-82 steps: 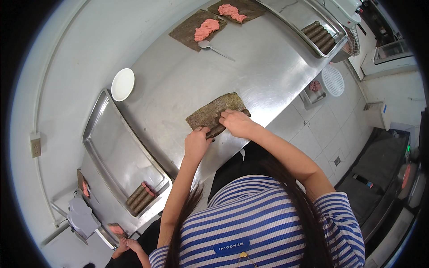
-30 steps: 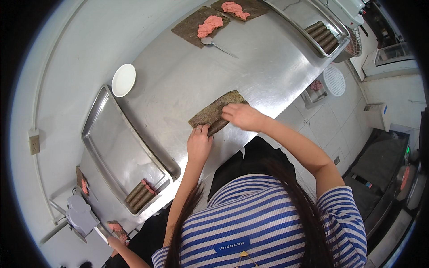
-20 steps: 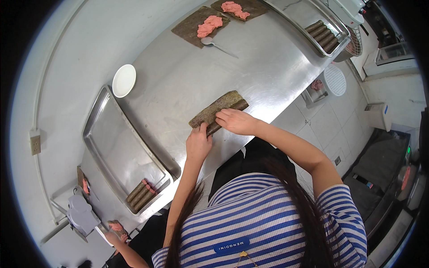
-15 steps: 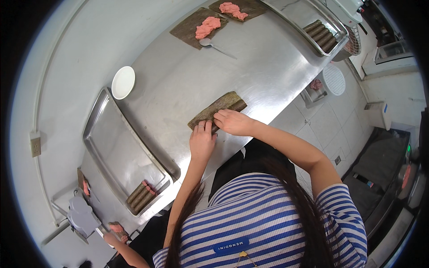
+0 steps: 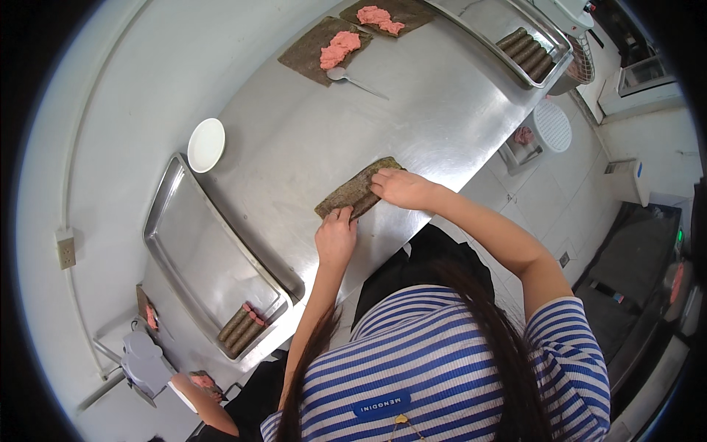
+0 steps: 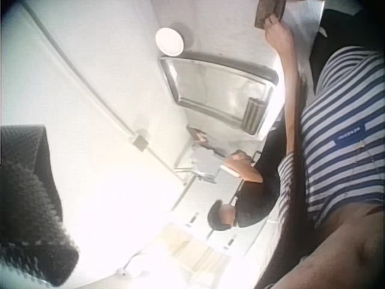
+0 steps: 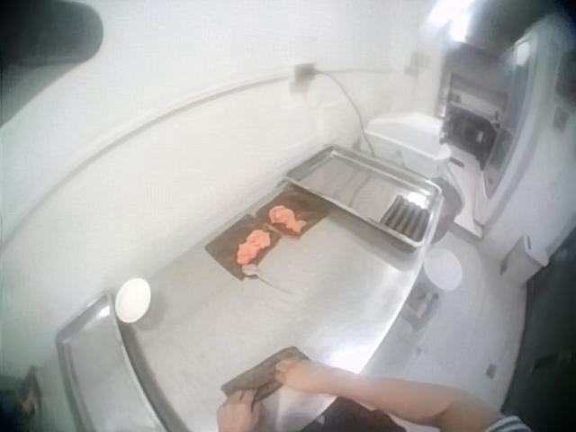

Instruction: The person spreads pink filling onto sheets of nori using a spoon, then rolls the nori into cylindrical sushi rolls. The finished rolls are placed into a metal tray. The process is repeated with additional nori sheets.

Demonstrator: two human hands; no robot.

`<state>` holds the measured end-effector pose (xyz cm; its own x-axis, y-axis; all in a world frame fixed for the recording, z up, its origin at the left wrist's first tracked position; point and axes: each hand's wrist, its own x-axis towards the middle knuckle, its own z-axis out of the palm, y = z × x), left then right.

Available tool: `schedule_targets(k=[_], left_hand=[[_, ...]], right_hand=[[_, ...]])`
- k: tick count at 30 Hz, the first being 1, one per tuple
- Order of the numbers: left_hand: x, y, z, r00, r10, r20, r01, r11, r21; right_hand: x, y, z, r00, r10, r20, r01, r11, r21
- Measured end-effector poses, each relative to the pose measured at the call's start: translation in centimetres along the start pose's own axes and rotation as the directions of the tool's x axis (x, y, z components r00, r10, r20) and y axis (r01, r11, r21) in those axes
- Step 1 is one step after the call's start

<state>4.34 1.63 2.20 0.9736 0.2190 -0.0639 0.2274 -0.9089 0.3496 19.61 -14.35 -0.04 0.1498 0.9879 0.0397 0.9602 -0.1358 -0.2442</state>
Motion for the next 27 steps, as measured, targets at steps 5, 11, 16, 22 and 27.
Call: schedule_targets(k=[5,11,16,22,27], left_hand=[[0.4,0.2,-0.7,0.998,-0.049,0.037,0.051,0.998,-0.042],[1.8,-1.0,-1.2,0.983,-0.108,0.151,0.131,0.98,-0.148],[3.2,-2.0,-1.7,0.949,-0.135,0.284,0.207,0.948,-0.242],[1.5,-0.2,-1.2,0.997,0.079,0.004,-0.078,0.994,-0.074],[0.7,-0.6,0.6,0.997,0.063,-0.048,-0.064,0.998,-0.003]], right_hand=[[-1.0,1.9,-0.5,0.995,0.09,0.031,-0.092,0.995,0.049],[-0.4,1.5,-1.3,0.985,0.061,-0.159,-0.057,0.998,0.032],[1.1,-1.2,0.2,0.962,-0.084,-0.258,0.113,0.989,0.098],[1.6,-1.6,1.7,0.939,-0.123,-0.32,0.128,0.992,-0.005],[1.6,-1.6,1.7,0.967,-0.112,-0.229,0.11,0.994,-0.024]])
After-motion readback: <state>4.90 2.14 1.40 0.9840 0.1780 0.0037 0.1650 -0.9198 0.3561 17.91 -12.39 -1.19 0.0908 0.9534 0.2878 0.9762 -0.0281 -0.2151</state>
